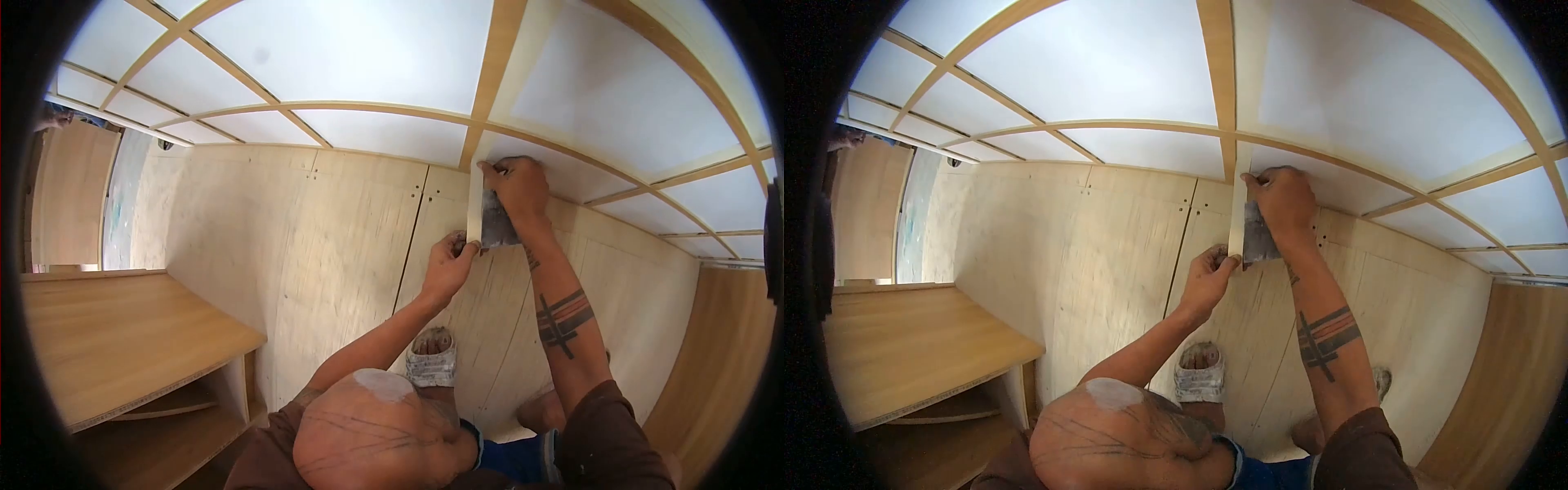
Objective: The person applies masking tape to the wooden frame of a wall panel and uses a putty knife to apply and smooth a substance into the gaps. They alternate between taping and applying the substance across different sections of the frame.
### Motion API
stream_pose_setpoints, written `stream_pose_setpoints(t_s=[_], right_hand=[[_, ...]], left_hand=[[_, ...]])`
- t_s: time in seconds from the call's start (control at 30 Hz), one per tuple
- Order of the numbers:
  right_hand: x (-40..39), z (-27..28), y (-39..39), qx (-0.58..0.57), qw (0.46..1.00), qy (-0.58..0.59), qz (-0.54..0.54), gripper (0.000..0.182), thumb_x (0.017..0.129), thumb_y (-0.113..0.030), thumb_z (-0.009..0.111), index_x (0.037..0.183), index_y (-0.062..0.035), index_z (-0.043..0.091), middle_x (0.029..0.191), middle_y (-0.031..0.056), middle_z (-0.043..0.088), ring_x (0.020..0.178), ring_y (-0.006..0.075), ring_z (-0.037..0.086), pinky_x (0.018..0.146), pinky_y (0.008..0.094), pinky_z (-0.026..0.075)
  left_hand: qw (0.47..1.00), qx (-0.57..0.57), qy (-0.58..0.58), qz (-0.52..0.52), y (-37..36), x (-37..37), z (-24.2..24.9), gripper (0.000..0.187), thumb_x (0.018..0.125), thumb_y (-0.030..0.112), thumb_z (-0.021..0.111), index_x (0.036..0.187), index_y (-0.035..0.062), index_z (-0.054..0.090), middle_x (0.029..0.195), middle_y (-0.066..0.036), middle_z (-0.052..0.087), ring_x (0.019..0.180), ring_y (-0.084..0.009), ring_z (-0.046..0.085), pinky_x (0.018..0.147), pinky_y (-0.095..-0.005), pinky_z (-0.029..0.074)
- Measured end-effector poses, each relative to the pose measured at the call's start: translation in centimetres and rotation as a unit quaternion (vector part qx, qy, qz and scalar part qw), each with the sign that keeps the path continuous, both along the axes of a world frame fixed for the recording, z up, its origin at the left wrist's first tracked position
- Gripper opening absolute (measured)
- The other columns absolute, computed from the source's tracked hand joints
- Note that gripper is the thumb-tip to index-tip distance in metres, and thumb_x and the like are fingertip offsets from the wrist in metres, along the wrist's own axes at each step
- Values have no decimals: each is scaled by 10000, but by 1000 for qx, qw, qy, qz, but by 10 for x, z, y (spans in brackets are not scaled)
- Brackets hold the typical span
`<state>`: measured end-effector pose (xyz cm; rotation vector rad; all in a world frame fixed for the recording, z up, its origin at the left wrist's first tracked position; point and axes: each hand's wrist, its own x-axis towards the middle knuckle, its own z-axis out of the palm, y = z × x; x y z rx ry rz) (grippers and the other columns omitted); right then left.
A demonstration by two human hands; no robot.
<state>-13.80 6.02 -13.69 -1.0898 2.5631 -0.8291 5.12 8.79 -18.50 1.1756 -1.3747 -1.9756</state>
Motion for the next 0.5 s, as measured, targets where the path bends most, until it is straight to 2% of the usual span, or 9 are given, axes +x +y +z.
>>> stream_pose_setpoints(t_s=[0.17, 0.2, 0.23, 0.27, 0.3, 0.33, 0.37, 0.43, 0.5], right_hand=[[-3, -14, 1, 34, 999, 30, 3, 405, 841, -460, 758, 999, -90, 811, 1034, 215, 747, 975, 395, 717, 870, 474, 569], [-8, -23, 1, 31, 997, 54, 41, 429, 846, -451, 748, 1042, -73, 800, 1087, 231, 733, 1022, 416, 696, 903, 498, 548], [-9, -30, -1, 65, 997, 51, 7, 429, 852, -442, 736, 1029, -56, 797, 1057, 233, 736, 1022, 429, 690, 917, 507, 538], [-2, -21, 1, 62, 996, 68, -4, 450, 847, -438, 741, 1044, -36, 783, 1058, 237, 732, 1045, 429, 682, 926, 508, 530], [-13, -38, 2, -10, 999, 10, 49, 461, 833, -413, 766, 1079, -23, 765, 1086, 237, 725, 1054, 435, 675, 921, 506, 531], [-13, -43, 1, 3, 999, 27, 24, 460, 820, -372, 788, 1106, -14, 756, 1107, 233, 725, 1056, 423, 677, 911, 501, 532], [-19, -62, -4, -27, 997, 61, 24, 396, 811, -335, 794, 1027, -3, 778, 1031, 240, 739, 983, 416, 701, 881, 490, 543], [-3, -17, -6, -25, 999, 0, 34, 349, 808, -312, 789, 943, 10, 789, 946, 251, 742, 894, 421, 713, 830, 487, 552], [-1, -21, -7, -43, 999, 10, 25, 335, 808, -299, 787, 922, 16, 788, 924, 255, 739, 862, 426, 713, 807, 490, 553]], left_hand=[[997, -30, -68, -34, -1, 5, -21, 314, 982, 213, 636, 1155, -45, 686, 983, -96, 732, 920, -177, 653, 858, -348, 521], [989, -33, -125, -71, -5, 4, -9, 386, 971, 291, 638, 1181, -30, 684, 1055, -153, 738, 1000, -240, 671, 924, -404, 521], [983, -48, -149, -94, -7, 5, -15, 461, 950, 340, 648, 1222, -32, 674, 1136, -198, 730, 1063, -269, 675, 950, -426, 517], [983, -85, -149, -59, -2, 0, -41, 405, 936, 323, 664, 1159, -15, 685, 1060, -131, 729, 985, -211, 645, 908, -398, 517], [983, -92, -146, -61, -4, 1, -25, 441, 944, 345, 645, 1196, -16, 680, 1101, -166, 728, 1034, -240, 653, 942, -416, 506], [987, -87, -119, -71, -9, 4, -13, 464, 965, 349, 624, 1240, -22, 666, 1121, -188, 727, 1070, -256, 657, 965, -414, 497], [985, -97, -139, -36, -6, -3, -34, 453, 984, 333, 609, 1244, -34, 661, 1086, -173, 730, 1032, -236, 660, 945, -402, 502], [993, -34, -79, -77, -15, 0, -28, 445, 996, 321, 600, 1240, -47, 656, 1093, -158, 723, 1018, -211, 655, 936, -387, 501], [994, -45, -67, -67, -14, 0, -26, 440, 999, 315, 600, 1238, -51, 655, 1092, -148, 719, 1012, -198, 649, 931, -380, 500]])
